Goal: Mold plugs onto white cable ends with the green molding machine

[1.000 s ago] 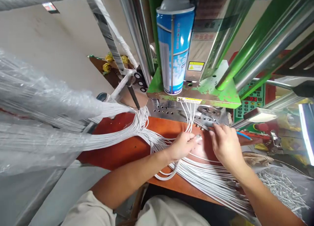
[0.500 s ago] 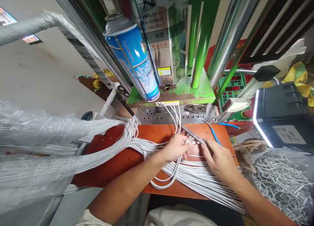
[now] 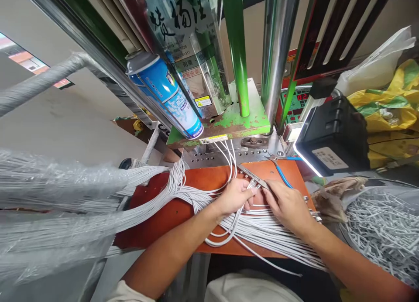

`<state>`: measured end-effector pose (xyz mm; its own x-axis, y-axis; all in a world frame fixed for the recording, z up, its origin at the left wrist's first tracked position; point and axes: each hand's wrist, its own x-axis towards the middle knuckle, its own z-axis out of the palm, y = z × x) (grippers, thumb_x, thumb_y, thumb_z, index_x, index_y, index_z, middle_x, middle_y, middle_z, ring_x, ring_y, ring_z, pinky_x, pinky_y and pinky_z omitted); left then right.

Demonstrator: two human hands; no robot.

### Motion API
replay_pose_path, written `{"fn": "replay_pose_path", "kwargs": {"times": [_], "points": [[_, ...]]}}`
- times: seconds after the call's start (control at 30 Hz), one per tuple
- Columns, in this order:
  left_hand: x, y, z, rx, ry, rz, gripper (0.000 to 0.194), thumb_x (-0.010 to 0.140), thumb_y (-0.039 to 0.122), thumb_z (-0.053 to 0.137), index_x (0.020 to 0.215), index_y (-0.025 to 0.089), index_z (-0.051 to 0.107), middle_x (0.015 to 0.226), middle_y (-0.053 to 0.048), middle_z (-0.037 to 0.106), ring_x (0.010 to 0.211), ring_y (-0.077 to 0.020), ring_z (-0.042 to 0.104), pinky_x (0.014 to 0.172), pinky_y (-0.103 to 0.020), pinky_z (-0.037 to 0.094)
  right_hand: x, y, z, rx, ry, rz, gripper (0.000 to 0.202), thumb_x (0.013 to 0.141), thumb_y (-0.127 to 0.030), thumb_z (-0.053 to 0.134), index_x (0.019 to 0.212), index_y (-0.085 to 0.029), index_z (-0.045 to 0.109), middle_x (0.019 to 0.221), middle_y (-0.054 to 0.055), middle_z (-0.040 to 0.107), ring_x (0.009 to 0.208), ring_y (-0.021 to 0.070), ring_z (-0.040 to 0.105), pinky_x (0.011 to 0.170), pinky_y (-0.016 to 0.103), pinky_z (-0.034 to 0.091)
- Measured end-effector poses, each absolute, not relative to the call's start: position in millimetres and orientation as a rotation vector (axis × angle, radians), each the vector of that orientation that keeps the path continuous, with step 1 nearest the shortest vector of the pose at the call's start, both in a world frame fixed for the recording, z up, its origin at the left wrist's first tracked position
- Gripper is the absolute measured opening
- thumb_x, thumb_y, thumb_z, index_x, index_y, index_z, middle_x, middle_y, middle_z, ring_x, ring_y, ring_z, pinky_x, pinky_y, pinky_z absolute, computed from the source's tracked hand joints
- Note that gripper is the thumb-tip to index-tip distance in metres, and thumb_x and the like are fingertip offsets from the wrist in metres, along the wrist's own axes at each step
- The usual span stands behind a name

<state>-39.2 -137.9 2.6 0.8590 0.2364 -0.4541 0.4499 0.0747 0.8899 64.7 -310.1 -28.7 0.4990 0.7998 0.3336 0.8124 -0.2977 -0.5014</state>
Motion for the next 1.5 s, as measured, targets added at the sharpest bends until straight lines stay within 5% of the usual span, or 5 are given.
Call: {"fn": "replay_pose_path", "kwargs": {"times": [0.27, 0.73, 0.93, 1.2, 1.5], "points": [[-42, -127, 6, 1.506, 0.491, -0.135, 0.046, 0.085, 0.056, 0.071, 0.081, 0.011, 0.063, 0.071, -0.008, 0.069, 0.052, -0.0121, 0.065, 0.048, -0.020, 0.049, 66, -310, -29, -2.078, -1.197, 0.099, 0.024, 0.107, -0.034, 0.045, 0.112, -0.022, 0.065, 0.102, 0.005, 0.072, 0.088, 0.0226, 0.068, 0.076, 0.035, 0.045], [-34, -122, 11, 1.619, 0.500, -0.229, 0.045, 0.088, 0.054, 0.067, 0.069, 0.015, 0.055, 0.052, 0.002, 0.057, 0.036, -0.0051, 0.045, 0.036, -0.016, 0.030, 70, -312, -28, -2.046, -1.324, 0.090, 0.027, 0.108, -0.033, 0.041, 0.111, -0.019, 0.064, 0.101, 0.008, 0.073, 0.087, 0.0235, 0.068, 0.072, 0.035, 0.046], [-37, -108, 8, 1.502, 0.465, -0.190, 0.048, 0.085, 0.061, 0.068, 0.086, 0.013, 0.062, 0.066, -0.004, 0.067, 0.050, -0.0122, 0.061, 0.047, -0.021, 0.046, 69, -312, -26, -2.079, -1.195, 0.089, 0.026, 0.107, -0.036, 0.045, 0.113, -0.021, 0.066, 0.104, 0.007, 0.074, 0.089, 0.0247, 0.070, 0.076, 0.036, 0.048], [-37, -99, 12, 1.584, 0.643, -0.173, 0.021, 0.091, 0.030, 0.055, 0.084, 0.012, 0.064, 0.048, 0.008, 0.041, 0.040, -0.0044, 0.032, 0.042, -0.016, 0.023, 69, -311, -26, -2.074, -1.123, 0.130, 0.027, 0.107, -0.039, 0.044, 0.114, -0.023, 0.065, 0.108, 0.005, 0.073, 0.093, 0.0242, 0.070, 0.081, 0.036, 0.049], [-29, -102, 11, 1.573, 0.596, -0.228, 0.029, 0.094, 0.039, 0.054, 0.076, 0.016, 0.057, 0.044, 0.008, 0.038, 0.036, -0.0052, 0.029, 0.041, -0.017, 0.025, 71, -312, -28, -2.037, -1.297, 0.128, 0.028, 0.108, -0.036, 0.041, 0.113, -0.021, 0.065, 0.104, 0.007, 0.074, 0.089, 0.0242, 0.069, 0.077, 0.036, 0.048]]}}
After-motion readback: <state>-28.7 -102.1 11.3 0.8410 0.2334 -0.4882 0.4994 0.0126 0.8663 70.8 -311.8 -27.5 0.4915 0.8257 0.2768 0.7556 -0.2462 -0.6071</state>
